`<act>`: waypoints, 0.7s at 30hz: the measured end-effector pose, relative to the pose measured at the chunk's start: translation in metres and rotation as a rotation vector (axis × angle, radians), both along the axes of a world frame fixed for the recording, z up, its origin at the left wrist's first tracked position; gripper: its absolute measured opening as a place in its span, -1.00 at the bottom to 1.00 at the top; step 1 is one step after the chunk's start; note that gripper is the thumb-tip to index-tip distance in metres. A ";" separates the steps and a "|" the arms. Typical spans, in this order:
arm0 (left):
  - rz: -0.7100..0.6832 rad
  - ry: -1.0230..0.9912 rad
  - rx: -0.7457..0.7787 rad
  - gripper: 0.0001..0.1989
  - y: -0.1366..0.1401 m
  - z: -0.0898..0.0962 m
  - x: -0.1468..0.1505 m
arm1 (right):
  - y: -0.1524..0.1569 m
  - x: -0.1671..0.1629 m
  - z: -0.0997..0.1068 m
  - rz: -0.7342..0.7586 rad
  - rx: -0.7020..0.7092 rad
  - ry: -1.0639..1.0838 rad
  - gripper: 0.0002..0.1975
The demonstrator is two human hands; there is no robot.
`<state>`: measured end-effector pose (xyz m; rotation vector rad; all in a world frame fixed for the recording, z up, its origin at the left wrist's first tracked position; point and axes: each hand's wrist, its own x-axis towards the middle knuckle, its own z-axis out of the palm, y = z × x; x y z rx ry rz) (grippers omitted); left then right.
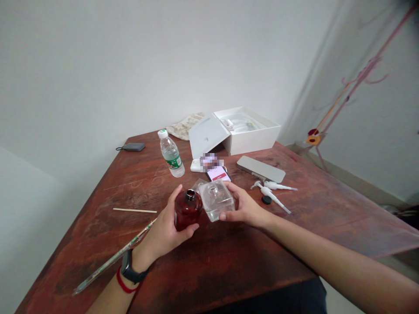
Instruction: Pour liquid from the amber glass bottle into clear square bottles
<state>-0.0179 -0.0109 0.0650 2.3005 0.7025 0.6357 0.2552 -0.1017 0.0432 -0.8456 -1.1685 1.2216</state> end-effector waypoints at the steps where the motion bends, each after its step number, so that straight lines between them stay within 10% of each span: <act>1: 0.002 -0.001 -0.001 0.05 0.000 0.000 0.000 | 0.000 0.000 0.000 -0.003 -0.002 -0.003 -0.22; 21: -0.002 -0.001 -0.018 0.01 0.000 0.002 0.000 | 0.001 -0.001 -0.003 0.014 -0.034 0.032 -0.21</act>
